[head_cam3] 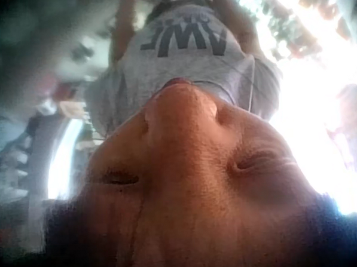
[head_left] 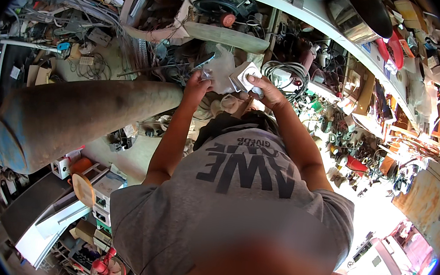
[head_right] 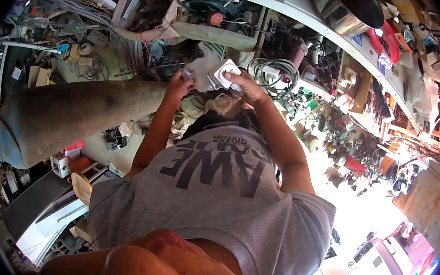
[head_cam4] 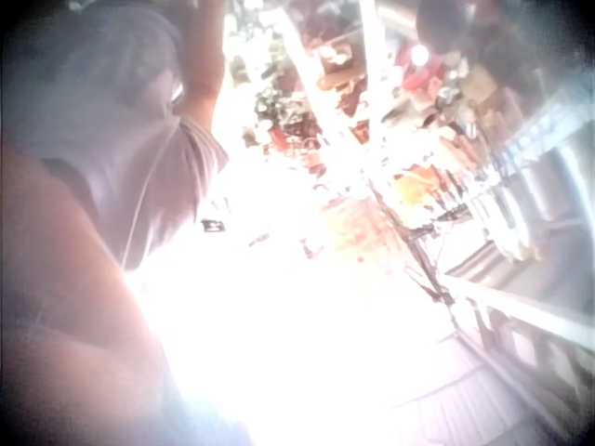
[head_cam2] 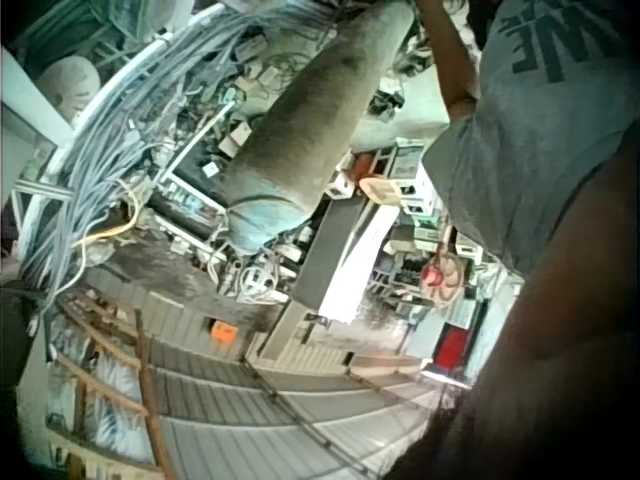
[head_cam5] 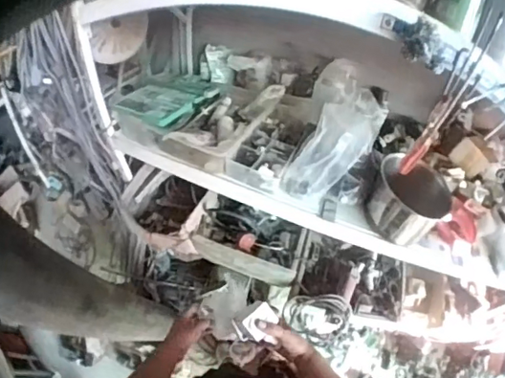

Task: The person handles a power outlet, a multimeter, an angle grinder, and various wires and parts at a workbench, moving and inspecting them.

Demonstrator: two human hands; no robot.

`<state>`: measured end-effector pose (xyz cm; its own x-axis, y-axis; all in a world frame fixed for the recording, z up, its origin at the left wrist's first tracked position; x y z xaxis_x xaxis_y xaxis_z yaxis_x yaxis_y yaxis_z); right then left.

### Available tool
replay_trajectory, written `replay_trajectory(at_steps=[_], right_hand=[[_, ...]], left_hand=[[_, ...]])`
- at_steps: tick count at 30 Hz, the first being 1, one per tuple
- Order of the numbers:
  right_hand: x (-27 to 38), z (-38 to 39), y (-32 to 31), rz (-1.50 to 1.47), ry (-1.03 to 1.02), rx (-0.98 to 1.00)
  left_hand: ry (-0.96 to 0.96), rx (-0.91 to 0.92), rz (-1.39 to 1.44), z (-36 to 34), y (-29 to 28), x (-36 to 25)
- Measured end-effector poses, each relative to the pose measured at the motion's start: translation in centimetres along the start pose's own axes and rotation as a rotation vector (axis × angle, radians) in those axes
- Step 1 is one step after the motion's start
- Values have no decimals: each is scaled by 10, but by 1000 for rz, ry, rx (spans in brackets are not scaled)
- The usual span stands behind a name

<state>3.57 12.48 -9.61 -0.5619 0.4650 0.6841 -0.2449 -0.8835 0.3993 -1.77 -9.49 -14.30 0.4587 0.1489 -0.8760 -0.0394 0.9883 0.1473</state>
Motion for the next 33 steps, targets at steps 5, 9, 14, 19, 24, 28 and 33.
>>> replay_trajectory(at_steps=[5,9,14,19,24,28,33], right_hand=[[11,10,13,-11,-15,112],[10,-4,11,-7,-64,105],[16,-6,1,89,-82,112],[29,8,-18,-36,-94,68],[14,3,-53,-145,-81,-43],[27,12,-65,-113,-156,-172],[36,18,-76,-107,-195,-286]], left_hand=[[23,109,-227,1,11,2],[201,183,-385,16,33,-14],[357,41,-683,4,19,-16],[708,-258,-983,-7,1,-32],[660,-417,-1082,-33,-39,-29],[513,-461,-1162,-42,-61,-24],[-84,-415,-351,-52,-79,-11]])
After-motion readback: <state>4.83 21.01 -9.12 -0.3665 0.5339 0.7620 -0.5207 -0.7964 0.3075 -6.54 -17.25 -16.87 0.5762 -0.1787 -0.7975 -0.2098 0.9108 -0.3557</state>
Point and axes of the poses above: each hand's wrist, its own z-axis away from the middle knuckle, its own y-axis out of the palm, x = y × z, the point moved 4 cm from there along -z, towards the middle knuckle, and after that the axes turned 15 degrees about -x, right-handed, at the moved point
